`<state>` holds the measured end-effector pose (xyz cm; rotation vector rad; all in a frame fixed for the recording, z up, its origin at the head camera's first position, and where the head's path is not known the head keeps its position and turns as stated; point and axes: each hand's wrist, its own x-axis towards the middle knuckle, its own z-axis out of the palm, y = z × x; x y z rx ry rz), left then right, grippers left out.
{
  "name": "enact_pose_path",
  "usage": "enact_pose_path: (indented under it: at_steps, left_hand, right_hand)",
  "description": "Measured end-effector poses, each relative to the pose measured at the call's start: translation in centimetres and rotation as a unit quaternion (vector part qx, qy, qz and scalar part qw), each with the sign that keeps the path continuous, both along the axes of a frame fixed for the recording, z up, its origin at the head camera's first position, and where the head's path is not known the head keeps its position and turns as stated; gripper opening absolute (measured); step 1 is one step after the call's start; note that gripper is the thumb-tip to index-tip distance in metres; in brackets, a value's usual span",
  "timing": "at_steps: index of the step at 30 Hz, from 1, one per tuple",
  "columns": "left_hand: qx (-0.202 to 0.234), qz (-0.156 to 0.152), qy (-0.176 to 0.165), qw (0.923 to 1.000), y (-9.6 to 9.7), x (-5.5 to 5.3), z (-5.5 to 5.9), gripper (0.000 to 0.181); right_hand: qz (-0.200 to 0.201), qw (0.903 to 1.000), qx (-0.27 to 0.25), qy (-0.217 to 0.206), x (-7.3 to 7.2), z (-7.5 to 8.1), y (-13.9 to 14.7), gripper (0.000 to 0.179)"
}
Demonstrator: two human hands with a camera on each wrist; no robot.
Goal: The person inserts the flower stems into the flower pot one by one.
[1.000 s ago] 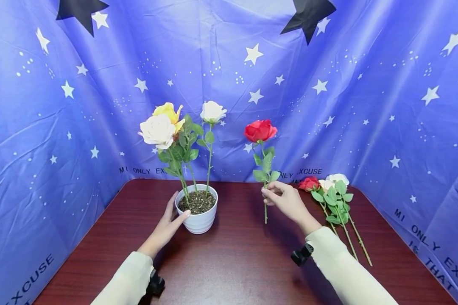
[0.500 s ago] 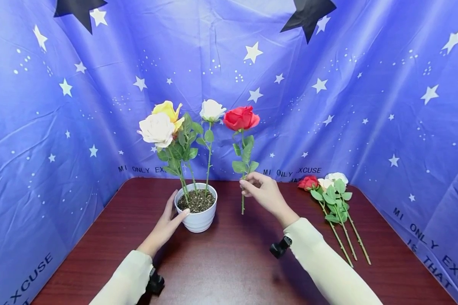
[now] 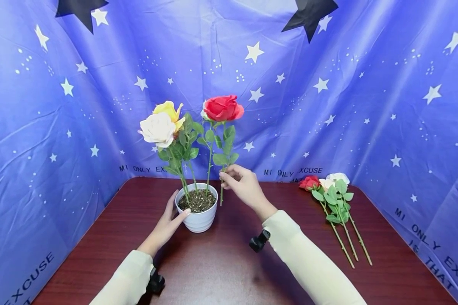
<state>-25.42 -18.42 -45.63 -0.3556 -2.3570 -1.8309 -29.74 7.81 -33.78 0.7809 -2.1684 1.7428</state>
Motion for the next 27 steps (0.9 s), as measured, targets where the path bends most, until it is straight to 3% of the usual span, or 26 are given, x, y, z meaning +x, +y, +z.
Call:
enact_pose_path:
  at_steps: [14, 27]
  left_hand:
    - [0.005, 0.002, 0.003, 1.0, 0.1, -0.1, -0.3, 0.081]
    - [0.014, -0.008, 0.007, 0.9998, 0.0, -0.2, -0.3, 0.082]
  right_hand:
    - [0.019, 0.9997, 0.0, 0.017, -0.7, -0.3, -3.3, 0.017]
    - [0.009, 0.9994, 0.006, 0.034, -1.1, -1.0, -5.4, 0.016]
